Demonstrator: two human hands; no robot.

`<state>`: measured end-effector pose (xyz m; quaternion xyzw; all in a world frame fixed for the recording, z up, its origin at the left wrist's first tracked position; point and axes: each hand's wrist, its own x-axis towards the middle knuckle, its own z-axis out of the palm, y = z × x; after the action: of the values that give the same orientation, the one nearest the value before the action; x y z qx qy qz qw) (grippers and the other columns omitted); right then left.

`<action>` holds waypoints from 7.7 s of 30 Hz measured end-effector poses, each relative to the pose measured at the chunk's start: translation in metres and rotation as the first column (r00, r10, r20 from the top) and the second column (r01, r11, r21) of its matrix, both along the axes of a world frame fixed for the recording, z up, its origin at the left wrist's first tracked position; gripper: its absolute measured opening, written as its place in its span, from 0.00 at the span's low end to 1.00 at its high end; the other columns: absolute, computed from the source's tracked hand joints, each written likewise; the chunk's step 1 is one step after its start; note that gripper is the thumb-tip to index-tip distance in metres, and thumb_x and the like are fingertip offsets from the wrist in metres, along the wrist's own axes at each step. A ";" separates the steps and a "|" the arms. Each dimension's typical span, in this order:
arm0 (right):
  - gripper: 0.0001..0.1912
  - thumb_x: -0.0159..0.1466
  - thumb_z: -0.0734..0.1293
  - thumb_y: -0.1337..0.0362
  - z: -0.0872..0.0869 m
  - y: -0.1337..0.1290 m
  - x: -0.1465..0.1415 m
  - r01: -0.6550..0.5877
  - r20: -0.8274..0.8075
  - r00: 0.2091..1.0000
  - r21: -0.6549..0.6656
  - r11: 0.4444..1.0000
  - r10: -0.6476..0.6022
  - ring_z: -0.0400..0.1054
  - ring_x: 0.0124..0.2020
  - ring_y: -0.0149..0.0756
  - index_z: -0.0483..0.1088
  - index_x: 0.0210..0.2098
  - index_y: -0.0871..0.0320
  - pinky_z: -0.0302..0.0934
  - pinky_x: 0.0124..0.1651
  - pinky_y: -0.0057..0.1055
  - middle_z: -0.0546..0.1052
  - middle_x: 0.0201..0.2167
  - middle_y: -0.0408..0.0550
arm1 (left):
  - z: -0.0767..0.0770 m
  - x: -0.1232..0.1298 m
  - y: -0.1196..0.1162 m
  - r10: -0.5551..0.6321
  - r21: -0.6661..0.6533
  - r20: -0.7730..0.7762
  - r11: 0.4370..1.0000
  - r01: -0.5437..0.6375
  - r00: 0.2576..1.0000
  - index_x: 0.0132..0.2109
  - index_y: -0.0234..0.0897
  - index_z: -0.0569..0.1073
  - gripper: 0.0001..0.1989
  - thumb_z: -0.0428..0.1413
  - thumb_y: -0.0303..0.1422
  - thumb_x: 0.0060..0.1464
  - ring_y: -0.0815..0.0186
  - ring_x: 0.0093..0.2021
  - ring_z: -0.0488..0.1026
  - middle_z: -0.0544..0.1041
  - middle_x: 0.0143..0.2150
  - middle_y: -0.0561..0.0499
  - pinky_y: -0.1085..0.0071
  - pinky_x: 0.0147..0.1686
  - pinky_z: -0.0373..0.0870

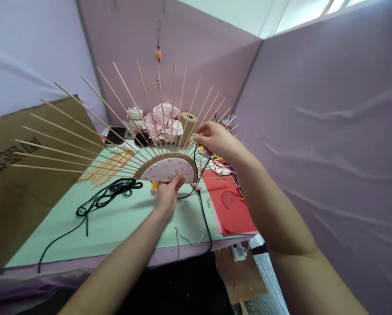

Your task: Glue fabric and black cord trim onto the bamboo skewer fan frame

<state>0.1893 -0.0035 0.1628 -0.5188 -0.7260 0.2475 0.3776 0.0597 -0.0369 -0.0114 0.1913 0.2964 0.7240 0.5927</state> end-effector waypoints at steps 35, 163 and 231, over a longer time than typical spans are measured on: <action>0.17 0.70 0.56 0.65 -0.144 -0.070 -0.028 0.323 0.013 0.904 0.635 0.702 -0.428 0.63 0.53 0.43 0.69 0.54 0.61 0.60 0.57 0.45 0.72 0.49 0.59 | 0.001 0.022 -0.040 -0.337 -0.042 0.386 0.923 0.382 0.859 0.44 0.32 0.78 0.11 0.60 0.32 0.53 0.63 0.46 0.77 0.81 0.44 0.45 0.70 0.48 0.73; 0.18 0.64 0.61 0.70 -0.151 -0.075 -0.010 0.412 -0.080 0.877 0.633 0.656 -0.474 0.65 0.49 0.41 0.62 0.53 0.59 0.55 0.55 0.44 0.76 0.45 0.53 | -0.018 0.035 -0.047 -0.319 -0.087 0.295 0.930 0.357 0.901 0.43 0.31 0.79 0.12 0.64 0.27 0.49 0.68 0.38 0.78 0.81 0.43 0.46 0.76 0.37 0.75; 0.20 0.45 0.78 0.60 -0.170 -0.050 -0.038 0.244 -0.982 -0.074 -0.184 0.952 -0.171 0.75 0.41 0.39 0.75 0.37 0.58 0.71 0.47 0.40 0.81 0.38 0.46 | 0.082 -0.055 -0.040 0.248 0.307 -0.933 0.927 0.215 0.263 0.34 0.40 0.79 0.05 0.63 0.34 0.48 0.66 0.30 0.71 0.78 0.31 0.51 0.72 0.31 0.65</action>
<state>0.1509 -0.0536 -0.0076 -0.2766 -0.1503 0.4643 0.8279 0.0051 -0.0764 0.0704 0.6968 0.4526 0.5052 0.2333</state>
